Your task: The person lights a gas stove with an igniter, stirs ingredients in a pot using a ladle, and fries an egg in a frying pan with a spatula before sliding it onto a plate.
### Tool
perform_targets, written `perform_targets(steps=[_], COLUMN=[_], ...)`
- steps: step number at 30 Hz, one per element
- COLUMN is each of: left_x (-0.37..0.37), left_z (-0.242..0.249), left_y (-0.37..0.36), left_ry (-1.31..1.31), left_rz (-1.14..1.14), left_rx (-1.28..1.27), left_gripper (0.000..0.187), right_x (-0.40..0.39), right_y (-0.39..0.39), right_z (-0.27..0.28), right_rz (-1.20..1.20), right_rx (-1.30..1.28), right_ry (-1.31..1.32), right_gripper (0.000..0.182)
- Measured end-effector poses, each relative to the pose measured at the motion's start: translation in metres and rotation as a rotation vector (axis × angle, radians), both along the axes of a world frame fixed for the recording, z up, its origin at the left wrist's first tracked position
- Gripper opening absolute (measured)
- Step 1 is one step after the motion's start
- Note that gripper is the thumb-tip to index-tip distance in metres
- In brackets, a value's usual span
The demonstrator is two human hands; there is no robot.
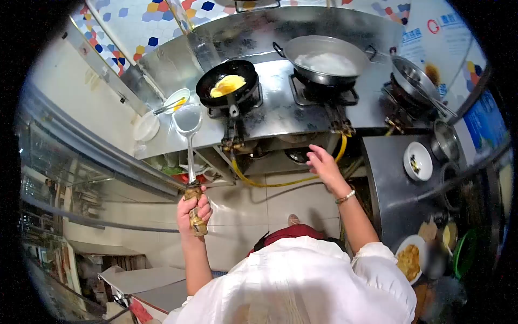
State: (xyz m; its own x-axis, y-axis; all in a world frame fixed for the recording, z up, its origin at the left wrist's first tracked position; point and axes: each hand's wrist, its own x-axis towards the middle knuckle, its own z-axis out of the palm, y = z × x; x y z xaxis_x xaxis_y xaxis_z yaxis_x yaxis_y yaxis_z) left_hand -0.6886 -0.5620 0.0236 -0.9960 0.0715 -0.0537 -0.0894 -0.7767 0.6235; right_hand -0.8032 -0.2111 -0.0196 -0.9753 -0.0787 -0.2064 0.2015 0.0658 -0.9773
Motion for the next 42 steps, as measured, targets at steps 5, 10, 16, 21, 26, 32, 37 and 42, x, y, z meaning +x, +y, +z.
perform_targets(steps=[5, 10, 16, 21, 26, 32, 37, 42], left_x=[-0.074, -0.152, -0.246, -0.302, -0.328, -0.347, -0.345, -0.355], left_z=[0.013, 0.032, 0.022, 0.026, 0.035, 0.059, 0.062, 0.059], left_y=[-0.023, -0.042, -0.093, -0.141, -0.169, -0.175, -0.182, -0.179], left_ry=[-0.066, -0.152, -0.073, -0.16, -0.12, 0.011, 0.026, 0.013], left_rz=[0.151, 0.253, 0.176, 0.017, -0.034, 0.051, 0.028, 0.032], left_rx=[-0.146, -0.464, -0.835, -0.945, -0.876, -0.883, -0.898, -0.881], left_gripper=[0.032, 0.019, 0.015, 0.028, 0.03, 0.03, 0.035, 0.038], right_x=[-0.11, -0.201, -0.253, -0.243, -0.221, -0.251, -0.226, -0.265], right_y=[-0.081, -0.166, -0.217, -0.228, -0.224, -0.241, -0.214, -0.24], right_z=[-0.004, -0.005, 0.001, 0.011, 0.057, 0.072, 0.085, 0.087], right_rz=[0.284, 0.332, 0.326, 0.28, 0.156, 0.15, 0.213, 0.191], right_rx=[-0.21, -0.597, -0.753, -0.595, -0.79, -0.868, -0.821, -0.718], right_ry=[-0.176, -0.347, -0.569, -0.391, -0.439, -0.34, -0.39, -0.388], right_gripper=[0.044, 0.044, 0.028, 0.017, 0.012, 0.014, 0.014, 0.016])
